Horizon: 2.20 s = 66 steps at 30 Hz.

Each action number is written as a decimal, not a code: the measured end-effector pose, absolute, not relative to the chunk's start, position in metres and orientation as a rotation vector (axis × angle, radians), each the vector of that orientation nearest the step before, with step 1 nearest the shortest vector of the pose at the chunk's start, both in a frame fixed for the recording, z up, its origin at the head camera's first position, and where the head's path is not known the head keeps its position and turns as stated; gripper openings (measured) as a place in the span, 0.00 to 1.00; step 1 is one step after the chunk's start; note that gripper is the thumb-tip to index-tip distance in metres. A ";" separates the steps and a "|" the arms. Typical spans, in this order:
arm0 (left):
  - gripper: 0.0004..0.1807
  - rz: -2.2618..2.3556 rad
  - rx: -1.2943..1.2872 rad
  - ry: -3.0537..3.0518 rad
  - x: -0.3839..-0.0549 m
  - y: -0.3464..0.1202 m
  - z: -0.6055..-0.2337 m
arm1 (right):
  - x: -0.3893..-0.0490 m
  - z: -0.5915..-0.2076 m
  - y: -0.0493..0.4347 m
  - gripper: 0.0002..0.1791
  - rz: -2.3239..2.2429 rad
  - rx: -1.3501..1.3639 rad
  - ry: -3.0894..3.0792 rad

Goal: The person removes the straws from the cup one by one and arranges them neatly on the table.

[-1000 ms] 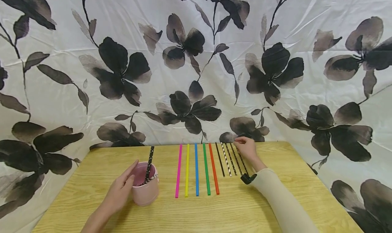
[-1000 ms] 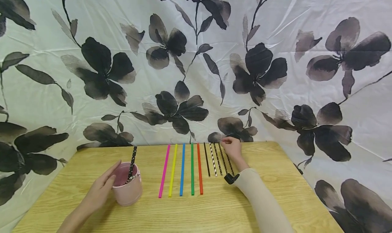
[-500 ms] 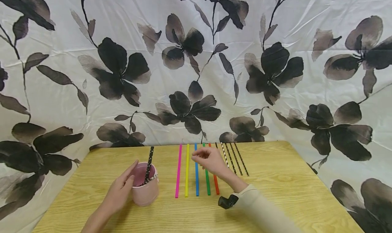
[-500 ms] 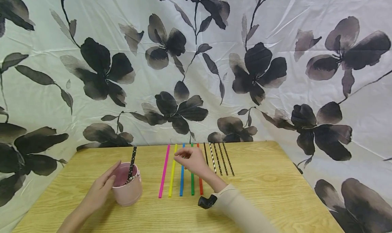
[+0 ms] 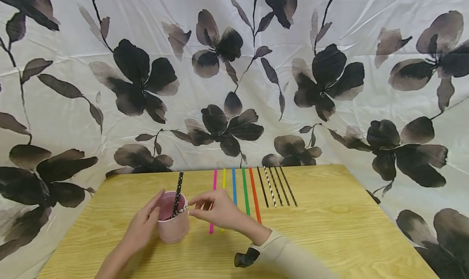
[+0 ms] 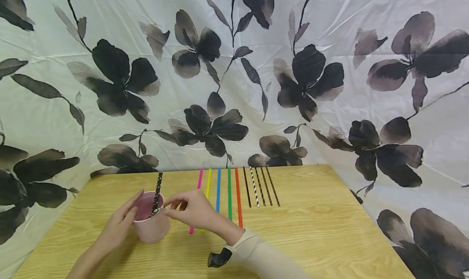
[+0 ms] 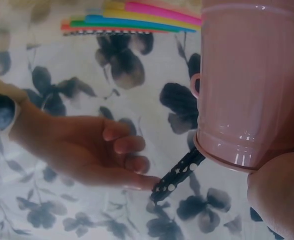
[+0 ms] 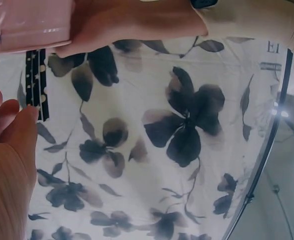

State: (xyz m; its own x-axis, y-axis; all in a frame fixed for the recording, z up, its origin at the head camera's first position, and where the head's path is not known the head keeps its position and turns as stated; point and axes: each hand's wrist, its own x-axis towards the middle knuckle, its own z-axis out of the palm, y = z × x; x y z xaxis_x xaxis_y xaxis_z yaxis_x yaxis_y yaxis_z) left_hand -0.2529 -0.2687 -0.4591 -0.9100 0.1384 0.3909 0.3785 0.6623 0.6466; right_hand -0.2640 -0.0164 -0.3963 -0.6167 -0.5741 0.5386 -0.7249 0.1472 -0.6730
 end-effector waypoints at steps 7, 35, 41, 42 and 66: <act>0.25 -1.129 -0.431 -2.553 -0.253 -0.269 -0.459 | -0.251 -0.383 -0.027 0.10 1.501 1.293 -2.241; 0.24 -1.147 -0.427 -2.552 -0.255 -0.272 -0.464 | -0.245 -0.388 -0.048 0.06 1.444 1.363 -2.146; 0.24 -1.155 -0.423 -2.550 -0.254 -0.270 -0.464 | -0.231 -0.373 -0.035 0.07 1.594 1.384 -2.146; 0.24 -1.152 -0.422 -2.551 -0.254 -0.270 -0.464 | -0.228 -0.369 -0.031 0.07 1.622 1.384 -2.136; 0.25 -1.137 -0.418 -2.560 -0.253 -0.268 -0.462 | -0.230 -0.332 0.086 0.16 1.479 1.145 -1.694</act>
State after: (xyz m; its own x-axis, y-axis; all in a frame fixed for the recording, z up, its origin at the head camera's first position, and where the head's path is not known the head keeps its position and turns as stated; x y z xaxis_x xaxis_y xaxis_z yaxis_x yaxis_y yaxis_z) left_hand -0.2527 -0.2683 -0.4618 -0.9100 0.1385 0.3907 0.3827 0.6427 0.6637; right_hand -0.2295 0.0865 -0.3317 -0.4413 -0.2134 0.8716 -0.8924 0.0026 -0.4512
